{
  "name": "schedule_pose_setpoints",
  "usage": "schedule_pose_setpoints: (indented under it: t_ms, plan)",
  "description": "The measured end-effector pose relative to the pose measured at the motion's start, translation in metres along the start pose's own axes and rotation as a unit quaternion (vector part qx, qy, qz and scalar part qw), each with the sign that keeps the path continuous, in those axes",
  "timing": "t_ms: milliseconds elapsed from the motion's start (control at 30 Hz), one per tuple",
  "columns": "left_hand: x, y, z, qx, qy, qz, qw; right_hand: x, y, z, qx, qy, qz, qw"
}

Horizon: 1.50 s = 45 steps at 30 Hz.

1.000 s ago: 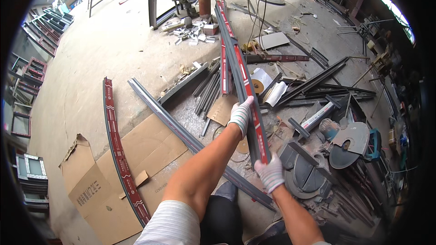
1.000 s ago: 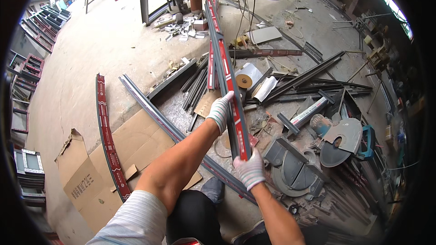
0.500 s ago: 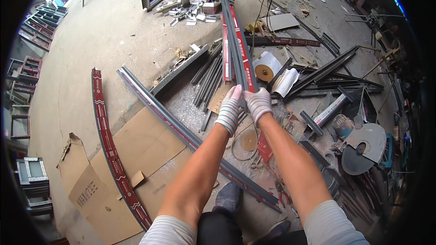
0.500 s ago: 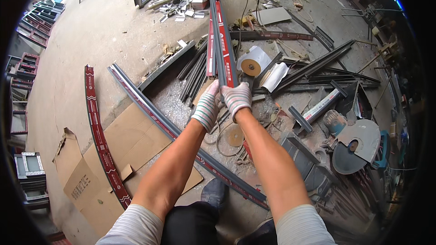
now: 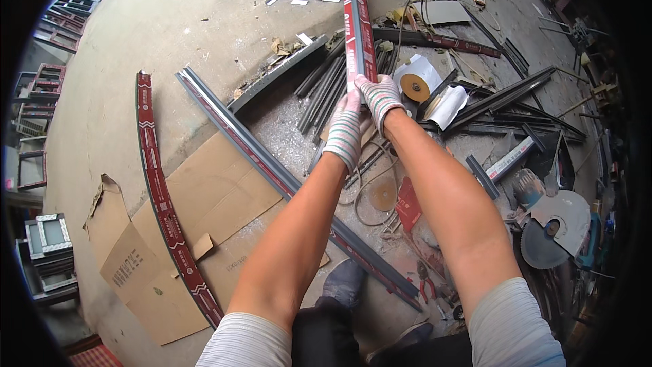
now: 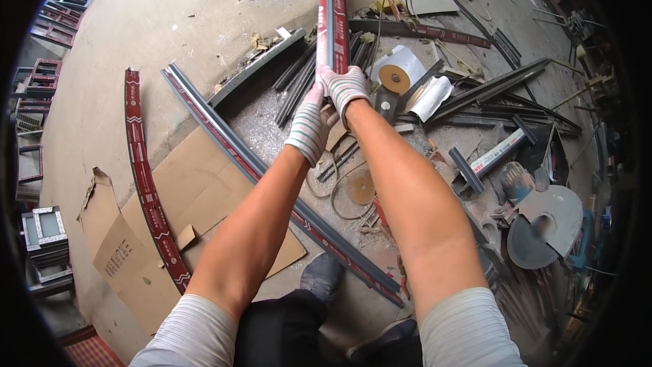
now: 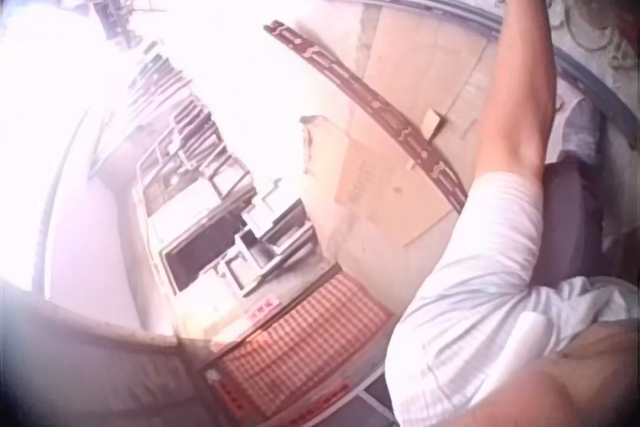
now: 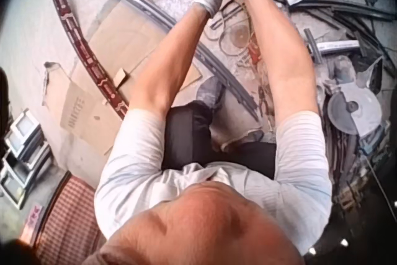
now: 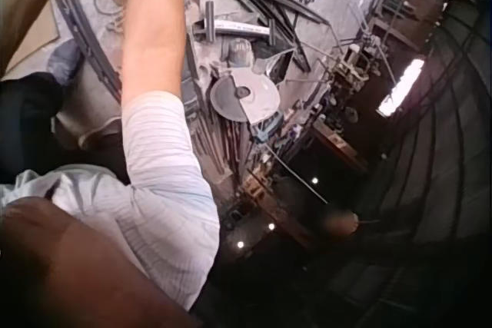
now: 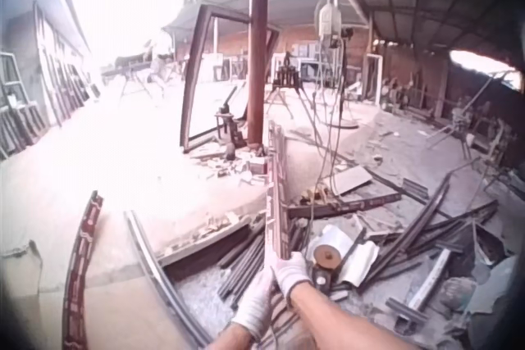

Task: The person sits on the floor in a workshop and repeatedly picks up, inspects, and stacks long metal profiles. They handle the profiles one by one, turning them over to examine the edges and surfaces before placing them back into a pile.

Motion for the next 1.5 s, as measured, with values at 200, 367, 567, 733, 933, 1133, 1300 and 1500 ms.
schedule_pose_setpoints:
  t_ms: [200,367,567,733,933,1133,1300,1500]
  plan:
    - [-0.019,-0.021,0.023,-0.054,0.020,-0.041,0.997,-0.043,0.049,0.023,-0.039,0.033,0.098,0.994]
    - [-0.039,-0.027,0.034,-0.077,0.068,-0.081,0.991,-0.138,0.187,0.071,-0.033,0.122,0.033,0.991]
    - [-0.052,0.014,0.081,-0.129,-0.174,-0.128,0.968,-0.228,0.351,0.119,0.042,0.407,0.146,0.901]
    - [-0.049,0.123,0.194,-0.314,-0.249,-0.167,0.901,-0.258,0.395,0.141,0.157,0.471,0.075,0.865]
    - [-0.025,0.303,0.370,-0.573,-0.578,-0.102,0.572,-0.260,0.384,0.134,0.199,0.503,0.079,0.837]
    - [-0.057,0.396,0.464,-0.611,-0.657,0.179,0.405,-0.252,0.368,0.122,0.196,0.552,0.092,0.805]
    - [-0.057,0.405,0.496,-0.589,-0.617,0.271,0.446,-0.259,0.356,0.123,0.219,0.578,0.061,0.784]
    - [-0.050,0.429,0.576,-0.604,-0.595,0.228,0.479,-0.260,0.352,0.123,0.262,0.538,0.020,0.801]
Point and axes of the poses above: each hand's wrist, its own y-axis away from the middle knuckle, its own z-axis out of the back of the hand, x = y × z, the point moved 7 cm from there along -y, towards the middle knuckle, and after that the axes turned 15 degrees about -y, right-handed, at the moved point
